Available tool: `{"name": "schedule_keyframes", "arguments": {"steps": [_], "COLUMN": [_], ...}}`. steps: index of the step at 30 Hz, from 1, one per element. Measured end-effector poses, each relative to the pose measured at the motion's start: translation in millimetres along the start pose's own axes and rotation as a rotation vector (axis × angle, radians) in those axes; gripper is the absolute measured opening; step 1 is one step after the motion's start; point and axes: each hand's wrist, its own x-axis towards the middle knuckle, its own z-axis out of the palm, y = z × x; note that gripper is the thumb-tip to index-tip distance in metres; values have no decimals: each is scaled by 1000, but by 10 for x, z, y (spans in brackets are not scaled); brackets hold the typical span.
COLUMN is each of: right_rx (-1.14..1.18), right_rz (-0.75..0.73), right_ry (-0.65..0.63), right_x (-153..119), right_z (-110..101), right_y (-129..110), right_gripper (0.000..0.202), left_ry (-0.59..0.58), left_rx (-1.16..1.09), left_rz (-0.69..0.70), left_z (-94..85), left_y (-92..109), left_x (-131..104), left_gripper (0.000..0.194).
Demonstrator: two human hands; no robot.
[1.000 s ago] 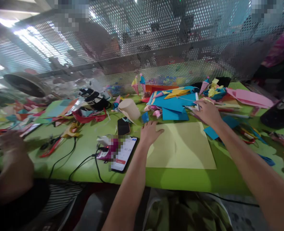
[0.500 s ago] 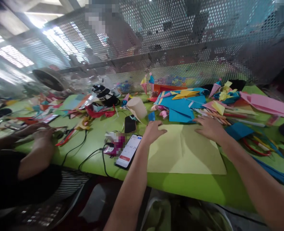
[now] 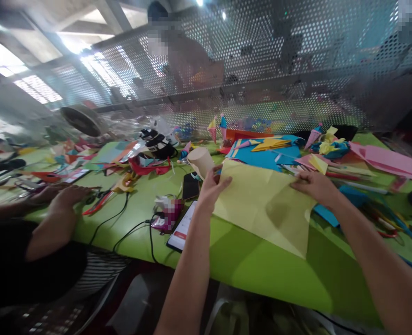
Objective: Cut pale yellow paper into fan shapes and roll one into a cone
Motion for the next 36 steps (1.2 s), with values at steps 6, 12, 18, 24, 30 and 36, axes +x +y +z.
{"name": "schedule_keyframes", "arguments": {"steps": [6,12,18,24,30,36], "right_rx": [399,536,644,718,649,595], "right_rz": [162,192,163,117,121,-37], "right_ry": [58,28,79,101,-16,-95], "right_x": [-61,-74,-46,-56,-138,-126], "right_z": [-44,-58,-51,128,51,-49], "right_y": [-91,-105,-69,-112,-189,-250], "right_gripper": [39,31,36,28,27,59], "left_ry": [87,229,296,44,-19,-40], "left_rx": [-125,-165,-287,-556,-572,-599], "left_rz": [-20,-1,-14,-149,-285,-321], "left_z": [-45,-112,-109,131,231,231], "left_y": [-59,-115,-101,-118,-145,-45], "left_x": [70,133,132,5,-84,-103], "left_gripper": [75,51,58,56,43,29]}}
